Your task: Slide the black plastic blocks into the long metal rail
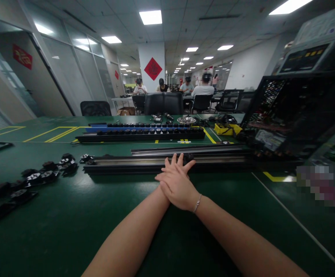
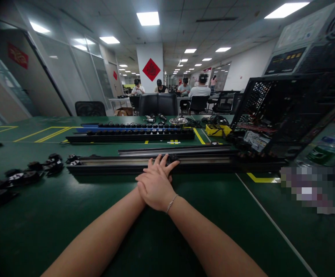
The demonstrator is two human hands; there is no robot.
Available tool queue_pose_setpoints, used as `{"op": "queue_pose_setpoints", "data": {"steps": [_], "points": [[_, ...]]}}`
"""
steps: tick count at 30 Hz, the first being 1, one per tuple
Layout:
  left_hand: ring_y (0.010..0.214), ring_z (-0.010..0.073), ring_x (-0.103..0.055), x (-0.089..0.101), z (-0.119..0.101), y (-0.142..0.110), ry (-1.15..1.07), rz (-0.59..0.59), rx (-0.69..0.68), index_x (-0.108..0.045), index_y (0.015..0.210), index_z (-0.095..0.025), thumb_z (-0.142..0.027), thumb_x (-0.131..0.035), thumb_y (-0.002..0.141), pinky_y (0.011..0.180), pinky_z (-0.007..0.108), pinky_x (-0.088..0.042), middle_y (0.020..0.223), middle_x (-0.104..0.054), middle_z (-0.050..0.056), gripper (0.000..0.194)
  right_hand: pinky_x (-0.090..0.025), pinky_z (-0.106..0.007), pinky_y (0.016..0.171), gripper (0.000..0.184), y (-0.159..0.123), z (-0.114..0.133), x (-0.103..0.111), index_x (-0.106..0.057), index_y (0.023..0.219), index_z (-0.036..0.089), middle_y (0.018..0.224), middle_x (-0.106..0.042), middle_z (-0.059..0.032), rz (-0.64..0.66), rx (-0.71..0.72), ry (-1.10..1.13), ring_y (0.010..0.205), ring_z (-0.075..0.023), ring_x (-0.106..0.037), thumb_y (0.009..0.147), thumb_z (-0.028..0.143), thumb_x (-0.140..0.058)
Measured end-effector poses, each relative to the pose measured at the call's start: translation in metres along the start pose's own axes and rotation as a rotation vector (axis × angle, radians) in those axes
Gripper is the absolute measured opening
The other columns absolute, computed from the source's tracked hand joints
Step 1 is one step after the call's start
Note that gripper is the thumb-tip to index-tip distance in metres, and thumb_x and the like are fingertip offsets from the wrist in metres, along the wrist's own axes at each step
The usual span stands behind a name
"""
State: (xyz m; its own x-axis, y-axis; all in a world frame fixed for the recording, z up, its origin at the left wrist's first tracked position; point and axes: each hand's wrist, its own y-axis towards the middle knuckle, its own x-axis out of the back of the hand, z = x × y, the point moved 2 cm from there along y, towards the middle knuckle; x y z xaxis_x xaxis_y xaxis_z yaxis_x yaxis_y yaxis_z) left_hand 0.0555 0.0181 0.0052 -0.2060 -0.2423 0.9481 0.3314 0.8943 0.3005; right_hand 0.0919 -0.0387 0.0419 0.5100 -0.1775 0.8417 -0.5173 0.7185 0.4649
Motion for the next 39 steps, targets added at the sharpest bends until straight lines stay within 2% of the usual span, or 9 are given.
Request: {"op": "queue_pose_setpoints", "data": {"steps": [3,8,11,15,21,24,28,33,39], "points": [[0.137,0.0324,-0.020,-0.001,-0.002,0.000,0.030,0.046,-0.007,-0.034,0.133,-0.051,-0.025,-0.054,0.081,0.104,0.063,-0.020,0.151,-0.026,-0.003,0.061,-0.020,-0.045,0.108,0.028,-0.001,0.002,-0.002,-0.068,0.098,0.021,0.114,-0.065,-0.0045,0.028,0.012,0.014,0.121,-0.0223,-0.045,0.086,0.027,-0.042],[0.136,0.0321,-0.022,0.001,0.004,0.003,0.046,0.029,-0.087,-0.030,0.132,-0.056,-0.022,-0.041,0.089,0.103,0.068,-0.019,0.152,-0.020,-0.010,0.056,-0.028,-0.042,0.105,0.026,-0.005,-0.006,0.004,-0.068,0.097,0.020,0.105,-0.068,-0.0037,-0.057,0.122,0.083,0.110,-0.0184,-0.054,0.084,0.020,-0.046],[0.135,0.0327,-0.026,0.003,0.009,0.002,0.051,-0.013,-0.172,-0.032,0.134,-0.052,-0.024,-0.038,0.091,0.102,0.070,-0.017,0.151,-0.022,-0.009,0.051,-0.038,-0.040,0.098,0.024,-0.005,-0.008,0.007,-0.068,0.092,0.018,0.100,-0.069,-0.0058,-0.091,0.138,0.091,0.101,-0.0191,-0.057,0.082,0.017,-0.047],[0.136,0.0297,-0.023,0.003,0.011,0.000,0.062,-0.069,-0.231,-0.033,0.135,-0.048,-0.021,-0.037,0.090,0.107,0.067,-0.009,0.150,-0.025,-0.008,0.052,-0.041,-0.041,0.093,0.022,-0.004,-0.008,0.009,-0.068,0.088,0.017,0.096,-0.068,-0.0079,-0.118,0.128,0.073,0.096,-0.0209,-0.057,0.082,0.015,-0.047],[0.137,0.0264,-0.024,0.005,0.016,0.005,0.075,0.010,-0.211,-0.032,0.134,-0.051,-0.031,-0.041,0.089,0.107,0.067,-0.010,0.146,-0.035,-0.006,0.050,-0.043,-0.034,0.087,0.019,-0.002,0.004,0.011,-0.062,0.087,0.016,0.092,-0.064,-0.0086,-0.096,-0.084,0.049,0.092,-0.0198,-0.055,0.077,0.010,-0.046],[0.135,0.0282,-0.028,0.009,0.020,0.008,0.068,0.066,-0.226,-0.033,0.135,-0.048,-0.035,-0.041,0.089,0.104,0.068,-0.015,0.146,-0.035,-0.002,0.048,-0.045,-0.032,0.078,0.019,-0.003,0.012,0.012,-0.059,0.087,0.016,0.094,-0.063,-0.0096,-0.022,-0.274,-0.004,0.086,-0.0197,-0.057,0.075,0.010,-0.045],[0.134,0.0273,-0.029,0.013,0.024,0.008,0.067,0.067,-0.257,-0.034,0.135,-0.045,-0.034,-0.042,0.088,0.103,0.062,-0.022,0.147,-0.035,0.001,0.049,-0.043,-0.030,0.071,0.021,-0.009,0.016,0.007,-0.055,0.090,0.017,0.092,-0.065,-0.0096,0.054,-0.402,-0.034,0.083,-0.0205,-0.060,0.074,0.009,-0.044],[0.133,0.0268,-0.030,0.012,0.026,0.009,0.079,0.064,-0.271,-0.035,0.135,-0.045,-0.032,-0.044,0.087,0.103,0.060,-0.025,0.146,-0.035,0.001,0.050,-0.037,-0.028,0.058,0.027,-0.013,0.011,0.005,-0.055,0.095,0.017,0.085,-0.066,-0.0079,0.130,-0.429,-0.067,0.073,-0.0198,-0.061,0.071,0.008,-0.046],[0.135,0.0267,-0.028,0.011,0.026,0.008,0.078,0.079,-0.276,-0.033,0.136,-0.046,-0.037,-0.032,0.092,0.104,0.060,-0.024,0.147,-0.035,0.001,0.044,-0.036,-0.026,0.062,0.013,-0.006,0.008,0.013,-0.059,0.074,0.019,0.079,-0.065,-0.0028,0.054,-0.343,-0.026,0.071,-0.0141,-0.057,0.081,0.022,-0.048]]}}
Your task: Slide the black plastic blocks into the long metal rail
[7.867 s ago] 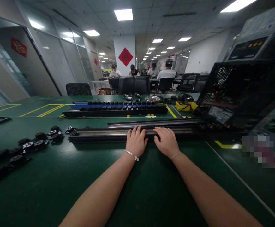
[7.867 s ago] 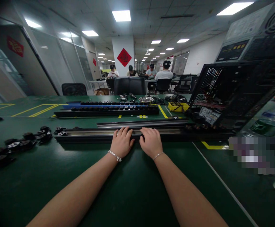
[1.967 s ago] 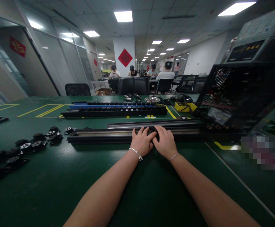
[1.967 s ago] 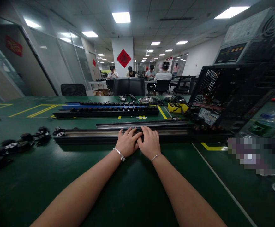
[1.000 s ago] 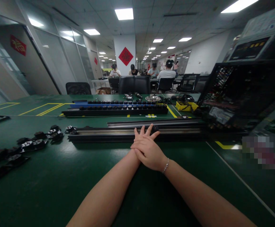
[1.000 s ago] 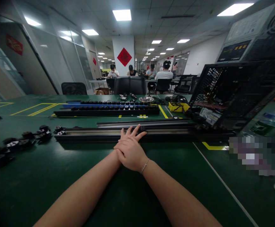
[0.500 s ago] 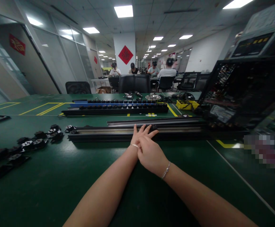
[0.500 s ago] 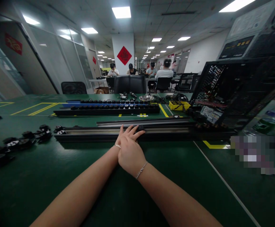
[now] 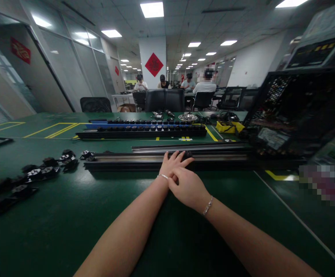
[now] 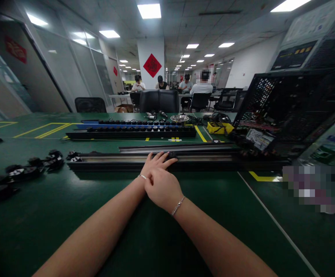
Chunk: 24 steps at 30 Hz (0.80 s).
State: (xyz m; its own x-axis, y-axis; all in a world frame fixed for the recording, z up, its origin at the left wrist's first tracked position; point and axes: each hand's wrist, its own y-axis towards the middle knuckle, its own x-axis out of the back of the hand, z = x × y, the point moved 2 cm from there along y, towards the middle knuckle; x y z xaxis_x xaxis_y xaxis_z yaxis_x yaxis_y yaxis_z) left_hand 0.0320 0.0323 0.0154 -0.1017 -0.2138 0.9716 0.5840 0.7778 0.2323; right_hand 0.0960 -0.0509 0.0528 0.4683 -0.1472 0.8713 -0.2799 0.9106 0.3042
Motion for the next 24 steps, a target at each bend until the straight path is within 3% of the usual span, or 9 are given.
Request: {"op": "queue_pose_setpoints", "data": {"steps": [4,11,19,22,23,24], "points": [[0.135,0.0270,-0.027,0.002,-0.001,-0.001,0.008,-0.009,0.001,-0.033,0.136,-0.044,-0.037,-0.033,0.092,0.104,0.060,-0.024,0.146,-0.036,0.001,0.045,-0.037,-0.025,0.064,0.016,0.003,0.001,0.000,-0.061,0.077,0.018,0.080,-0.066,-0.0025,0.030,0.039,-0.017,0.072,-0.0130,-0.057,0.083,0.025,-0.048],[0.133,0.0275,-0.031,0.005,-0.003,-0.002,0.021,-0.043,-0.005,-0.035,0.135,-0.043,-0.032,-0.039,0.090,0.102,0.062,-0.025,0.145,-0.038,0.002,0.047,-0.039,-0.027,0.059,0.019,-0.005,0.004,0.000,-0.066,0.077,0.017,0.075,-0.068,-0.0074,0.173,-0.062,-0.278,0.071,-0.0195,-0.063,0.079,0.024,-0.048],[0.132,0.0271,-0.032,0.006,-0.004,-0.006,0.025,-0.087,-0.017,-0.036,0.134,-0.042,-0.029,-0.043,0.087,0.104,0.060,-0.022,0.144,-0.039,0.002,0.049,-0.041,-0.029,0.060,0.024,-0.005,-0.003,-0.004,-0.069,0.073,0.018,0.075,-0.070,-0.0092,0.258,-0.065,-0.300,0.071,-0.0211,-0.064,0.080,0.028,-0.048],[0.132,0.0268,-0.032,0.005,-0.004,-0.007,0.001,-0.080,-0.011,-0.039,0.133,-0.041,-0.036,-0.038,0.090,0.105,0.061,-0.020,0.144,-0.039,0.003,0.044,-0.040,-0.029,0.060,0.026,0.004,-0.021,0.008,-0.068,0.075,0.019,0.076,-0.069,-0.0078,0.172,-0.091,-0.301,0.070,-0.0198,-0.062,0.080,0.025,-0.043],[0.132,0.0266,-0.032,0.005,-0.005,-0.007,-0.002,-0.091,-0.011,-0.041,0.133,-0.040,-0.037,-0.037,0.090,0.106,0.061,-0.019,0.144,-0.039,0.003,0.043,-0.040,-0.029,0.060,0.028,0.008,-0.030,0.011,-0.067,0.079,0.018,0.076,-0.068,-0.0083,0.114,-0.143,-0.315,0.069,-0.0202,-0.062,0.082,0.026,-0.040],[0.132,0.0265,-0.032,0.005,-0.005,-0.008,0.000,-0.108,-0.010,-0.041,0.132,-0.039,-0.036,-0.038,0.089,0.106,0.060,-0.018,0.144,-0.040,0.004,0.043,-0.041,-0.029,0.061,0.028,0.010,-0.041,0.015,-0.066,0.083,0.019,0.076,-0.068,-0.0073,-0.022,-0.217,-0.315,0.069,-0.0197,-0.061,0.082,0.026,-0.040]]}}
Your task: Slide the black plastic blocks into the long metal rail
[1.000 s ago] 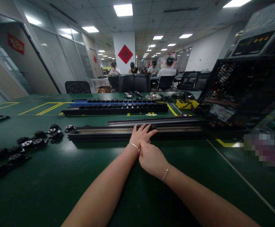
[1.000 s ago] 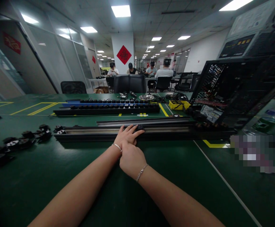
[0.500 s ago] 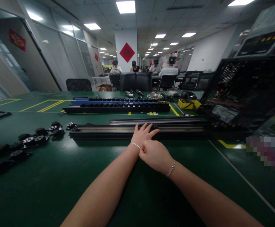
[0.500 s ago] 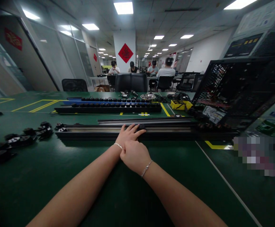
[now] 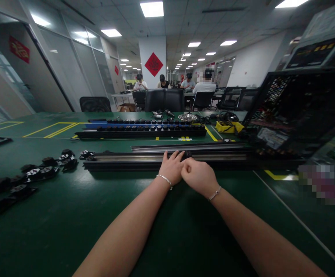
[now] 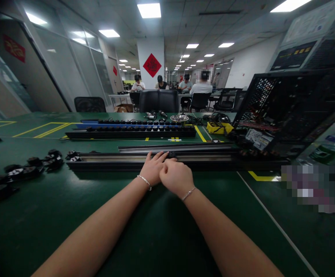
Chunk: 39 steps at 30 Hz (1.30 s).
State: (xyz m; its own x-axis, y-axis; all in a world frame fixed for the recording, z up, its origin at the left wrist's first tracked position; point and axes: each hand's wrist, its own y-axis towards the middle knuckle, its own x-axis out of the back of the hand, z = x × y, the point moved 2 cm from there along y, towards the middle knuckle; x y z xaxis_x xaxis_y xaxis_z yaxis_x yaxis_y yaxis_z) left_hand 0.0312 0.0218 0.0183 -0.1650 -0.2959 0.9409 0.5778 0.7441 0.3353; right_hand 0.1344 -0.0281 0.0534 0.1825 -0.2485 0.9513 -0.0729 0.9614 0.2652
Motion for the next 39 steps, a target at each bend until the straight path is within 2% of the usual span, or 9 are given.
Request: {"op": "queue_pose_setpoints", "data": {"steps": [1,3,5,7,10,21,26,29,39], "points": [[0.132,0.0264,-0.032,0.000,0.000,-0.001,0.005,-0.019,0.002,-0.041,0.132,-0.038,-0.035,-0.040,0.088,0.106,0.060,-0.018,0.143,-0.040,0.004,0.044,-0.041,-0.029,0.064,0.027,0.004,-0.010,-0.001,-0.066,0.084,0.018,0.078,-0.068,-0.0068,-0.126,-0.039,0.015,0.072,-0.0194,-0.061,0.082,0.025,-0.040],[0.131,0.0260,-0.033,0.001,-0.001,-0.003,0.018,-0.047,0.006,-0.040,0.133,-0.038,-0.031,-0.046,0.085,0.106,0.060,-0.017,0.142,-0.042,0.004,0.049,-0.042,-0.029,0.079,0.027,0.011,-0.026,-0.008,-0.065,0.093,0.017,0.095,-0.067,-0.0083,-0.315,0.014,0.043,0.090,-0.0198,-0.059,0.080,0.020,-0.041],[0.131,0.0252,-0.033,0.002,0.000,-0.005,0.027,-0.054,0.011,-0.039,0.132,-0.039,-0.028,-0.050,0.082,0.106,0.060,-0.017,0.141,-0.042,0.004,0.053,-0.036,-0.034,0.094,0.037,0.015,-0.039,-0.021,-0.061,0.109,0.014,0.118,-0.060,-0.0107,-0.380,0.066,0.023,0.109,-0.0227,-0.051,0.076,0.017,-0.044],[0.131,0.0246,-0.033,0.002,0.001,-0.006,0.031,-0.054,0.021,-0.040,0.131,-0.040,-0.027,-0.051,0.081,0.106,0.060,-0.018,0.141,-0.043,0.004,0.053,-0.029,-0.039,0.103,0.052,0.018,-0.046,-0.033,-0.052,0.124,0.013,0.136,-0.047,-0.0109,-0.347,0.071,-0.022,0.124,-0.0252,-0.040,0.073,0.015,-0.046],[0.130,0.0247,-0.034,0.003,0.004,-0.008,0.030,-0.061,0.035,-0.041,0.130,-0.040,-0.026,-0.050,0.081,0.105,0.061,-0.018,0.140,-0.043,0.004,0.052,-0.020,-0.046,0.107,0.062,0.019,-0.049,-0.045,-0.045,0.132,0.014,0.143,-0.040,-0.0087,-0.261,0.063,-0.076,0.131,-0.0267,-0.030,0.070,0.015,-0.047],[0.130,0.0236,-0.034,0.011,0.007,-0.014,0.030,-0.025,0.105,-0.045,0.127,-0.038,-0.026,-0.047,0.082,0.106,0.059,-0.019,0.138,-0.046,0.004,0.046,-0.019,-0.046,0.107,0.058,0.019,-0.048,-0.045,-0.048,0.131,0.018,0.141,-0.043,-0.0067,-0.203,0.046,-0.097,0.129,-0.0266,-0.033,0.073,0.017,-0.045],[0.132,0.0273,-0.031,0.008,0.002,-0.014,0.047,-0.036,0.142,-0.035,0.134,-0.043,-0.030,-0.050,0.080,0.103,0.063,-0.021,0.141,-0.041,0.004,0.058,-0.019,-0.047,0.107,0.058,0.019,-0.047,-0.044,-0.048,0.130,0.018,0.141,-0.042,-0.0074,-0.191,0.043,-0.098,0.130,-0.0268,-0.032,0.073,0.018,-0.046],[0.132,0.0300,-0.030,0.007,-0.001,-0.014,0.061,-0.026,0.177,-0.036,0.134,-0.043,-0.031,-0.049,0.081,0.102,0.065,-0.022,0.143,-0.040,0.004,0.056,-0.019,-0.046,0.107,0.058,0.019,-0.047,-0.044,-0.048,0.130,0.018,0.142,-0.042,-0.0074,-0.183,0.039,-0.093,0.130,-0.0267,-0.031,0.072,0.018,-0.046],[0.131,0.0278,-0.035,0.011,0.011,-0.020,0.081,0.000,0.181,-0.038,0.134,-0.040,-0.031,-0.048,0.083,0.104,0.056,-0.027,0.140,-0.044,0.006,0.052,-0.018,-0.045,0.107,0.058,0.019,-0.048,-0.044,-0.048,0.130,0.017,0.141,-0.043,-0.0072,-0.196,0.041,-0.079,0.130,-0.0257,-0.032,0.072,0.017,-0.046]]}}
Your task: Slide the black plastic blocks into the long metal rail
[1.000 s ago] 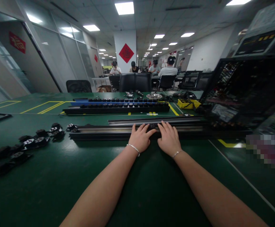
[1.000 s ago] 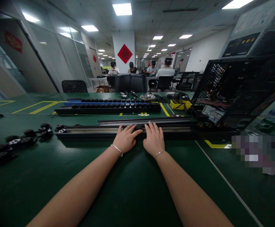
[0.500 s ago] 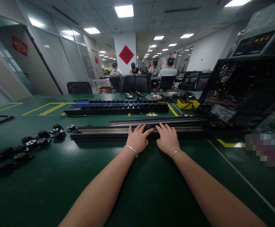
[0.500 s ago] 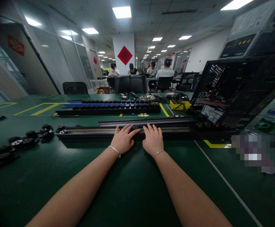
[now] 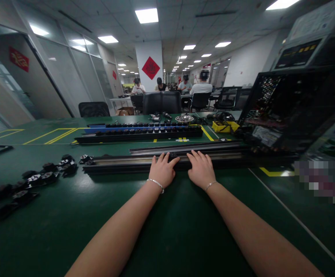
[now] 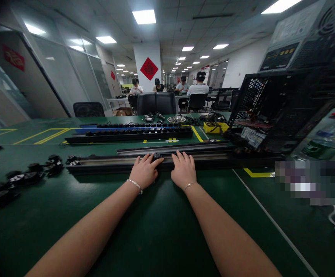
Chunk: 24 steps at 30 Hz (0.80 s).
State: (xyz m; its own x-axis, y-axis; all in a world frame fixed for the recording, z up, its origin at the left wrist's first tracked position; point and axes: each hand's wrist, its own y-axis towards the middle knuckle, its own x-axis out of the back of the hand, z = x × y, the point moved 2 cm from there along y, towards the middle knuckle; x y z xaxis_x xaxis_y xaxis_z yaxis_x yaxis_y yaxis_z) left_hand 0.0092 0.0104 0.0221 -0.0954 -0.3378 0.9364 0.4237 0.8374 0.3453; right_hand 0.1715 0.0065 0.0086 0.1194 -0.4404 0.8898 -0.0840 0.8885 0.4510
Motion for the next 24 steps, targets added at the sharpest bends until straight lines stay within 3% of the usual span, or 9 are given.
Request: {"op": "queue_pose_setpoints", "data": {"steps": [24], "points": [[0.130,0.0266,-0.036,0.005,0.035,-0.014,0.019,0.048,0.022,-0.037,0.134,-0.040,-0.028,-0.048,0.083,0.103,0.048,-0.032,0.142,-0.041,0.004,0.054,-0.020,-0.044,0.106,0.059,0.000,0.000,0.000,-0.048,0.131,0.017,0.140,-0.044,-0.0069,-0.003,0.007,-0.016,0.129,-0.0255,-0.033,0.072,0.017,-0.045]]}}
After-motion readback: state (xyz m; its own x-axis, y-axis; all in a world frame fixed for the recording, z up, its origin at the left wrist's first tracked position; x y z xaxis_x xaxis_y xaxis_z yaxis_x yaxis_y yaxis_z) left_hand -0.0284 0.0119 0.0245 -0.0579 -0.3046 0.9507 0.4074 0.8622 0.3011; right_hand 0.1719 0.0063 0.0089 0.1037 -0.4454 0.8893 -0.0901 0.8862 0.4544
